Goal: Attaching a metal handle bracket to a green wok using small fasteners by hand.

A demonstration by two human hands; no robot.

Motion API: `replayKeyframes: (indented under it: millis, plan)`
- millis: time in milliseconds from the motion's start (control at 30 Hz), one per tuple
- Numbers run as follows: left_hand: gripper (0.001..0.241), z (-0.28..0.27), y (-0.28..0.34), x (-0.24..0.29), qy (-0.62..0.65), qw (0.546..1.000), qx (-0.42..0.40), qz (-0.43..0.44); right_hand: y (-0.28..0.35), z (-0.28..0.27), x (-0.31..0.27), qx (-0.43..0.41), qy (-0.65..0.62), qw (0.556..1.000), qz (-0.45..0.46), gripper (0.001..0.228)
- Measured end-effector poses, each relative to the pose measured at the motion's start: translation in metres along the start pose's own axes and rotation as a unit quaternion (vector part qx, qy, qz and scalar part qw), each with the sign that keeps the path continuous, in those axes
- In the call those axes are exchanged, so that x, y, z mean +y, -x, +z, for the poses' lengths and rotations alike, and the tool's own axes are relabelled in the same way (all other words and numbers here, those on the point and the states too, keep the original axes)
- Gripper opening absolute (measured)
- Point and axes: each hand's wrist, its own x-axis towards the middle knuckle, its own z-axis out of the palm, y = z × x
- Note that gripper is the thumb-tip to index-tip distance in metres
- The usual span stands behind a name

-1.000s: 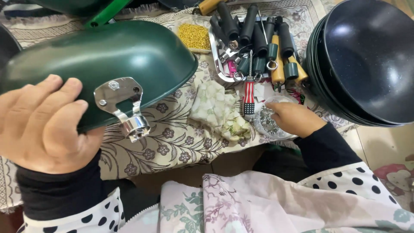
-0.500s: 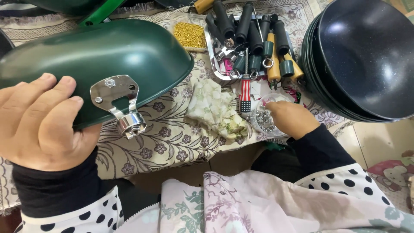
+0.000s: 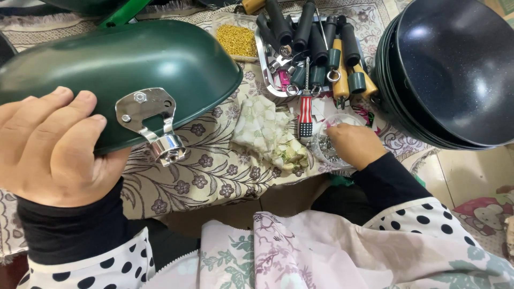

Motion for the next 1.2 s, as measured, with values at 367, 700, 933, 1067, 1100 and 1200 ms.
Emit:
replayKeyframes:
  millis: [367, 700, 933, 1067, 1100, 1200]
  plan:
    - [0.046, 0.003, -0.001, -0.001, 0.001, 1.0, 0.012, 0.011, -0.001, 0.033, 0.008, 0.009, 0.046, 0.998, 0.03, 0.021]
    - [0.044, 0.003, -0.004, -0.005, -0.01, 0.999, 0.015, 0.039, -0.007, 0.056, 0.019, 0.083, 0.063, 0.995, 0.0, 0.014]
    - [0.031, 0.004, -0.011, -0.003, -0.006, 0.999, 0.025, 0.047, -0.011, 0.04, 0.005, 0.041, 0.042, 0.997, 0.044, 0.016]
    - [0.027, 0.005, -0.015, 0.001, -0.018, 0.999, 0.023, 0.04, -0.013, 0.036, 0.004, 0.01, 0.001, 0.998, 0.058, 0.022]
    - [0.031, 0.005, -0.016, 0.002, -0.021, 0.999, 0.024, 0.036, -0.013, 0.037, 0.004, 0.002, -0.004, 0.998, 0.062, 0.022]
    - [0.03, 0.0, -0.02, 0.004, -0.02, 0.999, 0.007, 0.036, -0.012, 0.037, 0.005, -0.005, -0.016, 0.998, 0.053, 0.017]
